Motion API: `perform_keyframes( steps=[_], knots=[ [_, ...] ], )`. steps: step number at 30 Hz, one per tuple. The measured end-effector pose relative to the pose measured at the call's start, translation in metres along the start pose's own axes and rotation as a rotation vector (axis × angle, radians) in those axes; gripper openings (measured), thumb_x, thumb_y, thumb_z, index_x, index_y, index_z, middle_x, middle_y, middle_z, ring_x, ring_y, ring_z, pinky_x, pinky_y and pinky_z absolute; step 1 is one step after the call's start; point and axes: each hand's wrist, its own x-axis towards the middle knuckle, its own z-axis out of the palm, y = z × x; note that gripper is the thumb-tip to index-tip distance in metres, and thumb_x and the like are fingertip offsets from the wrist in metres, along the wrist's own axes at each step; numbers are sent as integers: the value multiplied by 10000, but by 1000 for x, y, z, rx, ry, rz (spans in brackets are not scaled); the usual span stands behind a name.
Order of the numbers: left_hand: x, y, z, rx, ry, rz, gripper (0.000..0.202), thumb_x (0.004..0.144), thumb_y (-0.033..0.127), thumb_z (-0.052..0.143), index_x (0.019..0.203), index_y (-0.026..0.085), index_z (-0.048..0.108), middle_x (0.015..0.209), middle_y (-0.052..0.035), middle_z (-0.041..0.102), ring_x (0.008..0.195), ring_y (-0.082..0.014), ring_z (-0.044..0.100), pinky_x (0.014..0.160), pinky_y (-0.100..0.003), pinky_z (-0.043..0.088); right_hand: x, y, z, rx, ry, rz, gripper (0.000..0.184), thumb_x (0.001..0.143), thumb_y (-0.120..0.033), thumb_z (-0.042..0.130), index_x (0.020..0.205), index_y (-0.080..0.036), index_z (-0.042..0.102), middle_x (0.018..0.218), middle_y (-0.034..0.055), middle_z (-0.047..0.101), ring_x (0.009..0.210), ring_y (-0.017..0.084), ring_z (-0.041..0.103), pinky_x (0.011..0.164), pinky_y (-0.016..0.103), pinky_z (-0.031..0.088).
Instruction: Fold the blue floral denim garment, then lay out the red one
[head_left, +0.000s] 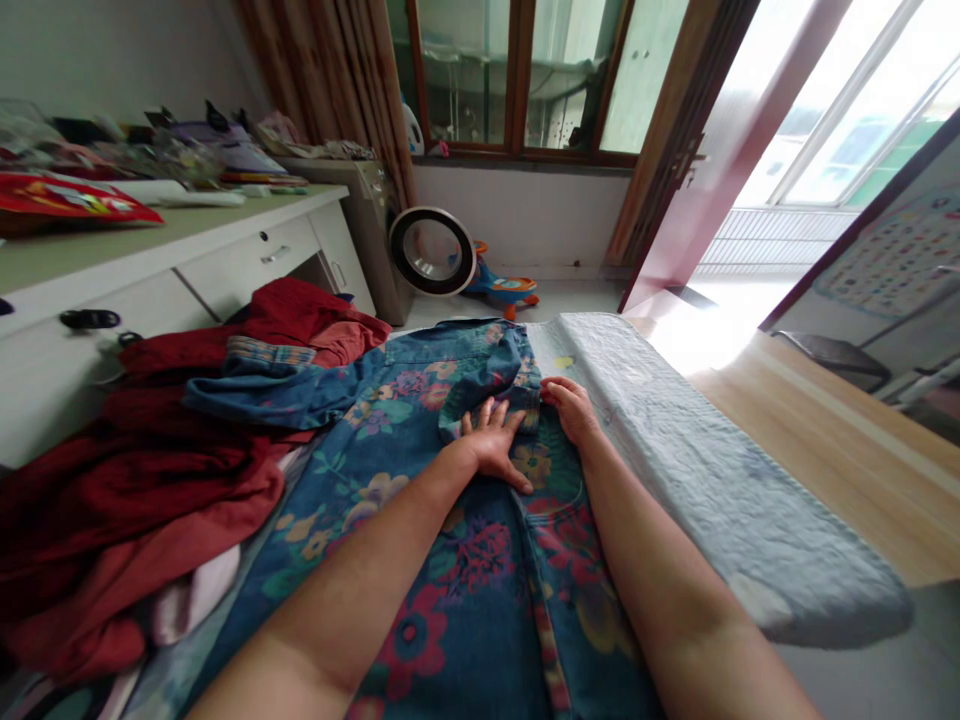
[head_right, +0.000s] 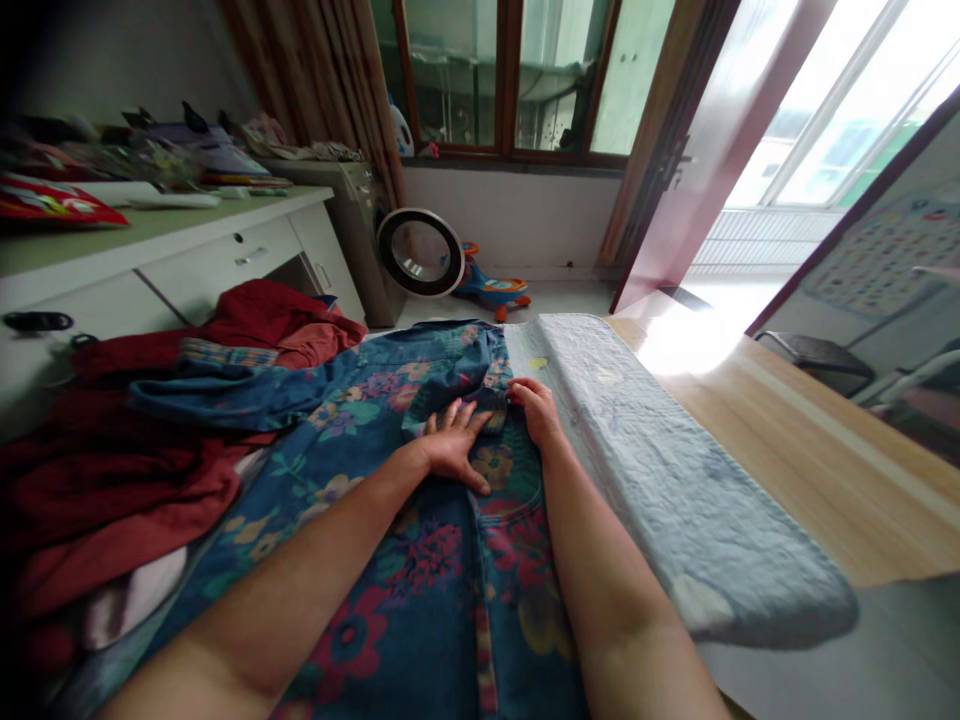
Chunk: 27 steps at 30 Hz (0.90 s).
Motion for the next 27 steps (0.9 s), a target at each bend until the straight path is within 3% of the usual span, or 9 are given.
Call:
perform_keyframes(
  steps=[7, 10, 12, 14, 16, 19, 23, 27],
  knots=[
    [1, -3, 3, 11, 28, 21, 1362, 502, 715, 770, 1547, 265, 23, 1613, -159, -157, 1446, -433, -198, 1048, -769, 9, -27, -2, -4, -125, 116, -17, 275, 657, -383, 599, 852, -195, 653, 752, 10, 668, 745, 199, 603, 761, 336, 487],
    [-3, -4, 6, 5, 91, 50, 1317, 521, 697, 780, 1546, 256, 81, 1627, -175, -63, 1464, -431, -130, 1071, -747, 34, -51, -7, -7, -245, 108, -64, 265, 679, -342, 566, 884, -200, 655, 823, 18, 675, 805, 205, 600, 826, 357, 481],
    [-10, -2, 10, 3, 195, 71, 1211, 577, 657, 780, 1535, 231, 173, 1627, -188, 37, 1475, -426, -47, 1101, -710, 60, -72, -15, -16, -394, 53, -124, 266, 723, -312, 519, 923, -203, 657, 922, 37, 681, 880, 209, 610, 872, 368, 478],
    [-25, 3, 17, 34, 358, 121, 936, 710, 516, 750, 1487, 219, 321, 1612, -168, 166, 1478, -403, 56, 1134, -659, 84, -96, -26, -31, -544, -4, -183, 283, 777, -292, 479, 979, -206, 657, 1025, 59, 673, 946, 213, 617, 904, 377, 476],
    [-45, 10, 26, 90, 500, 248, 609, 800, 275, 673, 1379, 241, 485, 1571, -106, 305, 1463, -356, 165, 1158, -598, 133, -122, -36, -48, -642, -47, -246, 302, 836, -291, 457, 1060, -217, 644, 1110, 71, 660, 1027, 216, 612, 945, 378, 465],
    [-79, 22, 44, 143, 501, 527, 493, 745, 100, 646, 1206, 270, 613, 1484, -33, 450, 1410, -300, 290, 1130, -491, 289, -162, -45, -65, -776, -104, -298, 346, 891, -307, 442, 1175, -202, 610, 1250, 107, 620, 1185, 234, 560, 1033, 402, 423],
    [-106, 30, 66, 224, 548, 635, 308, 874, 169, 585, 1170, 243, 625, 1328, -51, 586, 1274, -250, 464, 1048, -418, 396, -214, -45, -53, -1013, -192, -244, 452, 932, -338, 436, 1332, -153, 535, 1457, 153, 475, 1363, 270, 413, 1119, 459, 330],
    [-110, 33, 71, 311, 604, 630, 174, 952, 216, 516, 1041, 192, 664, 1128, -67, 673, 1089, -219, 583, 929, -375, 473, -243, -55, -27, -1155, -343, -200, 499, 935, -395, 473, 1403, -221, 487, 1542, 84, 379, 1440, 276, 291, 1176, 528, 182]
  ],
)
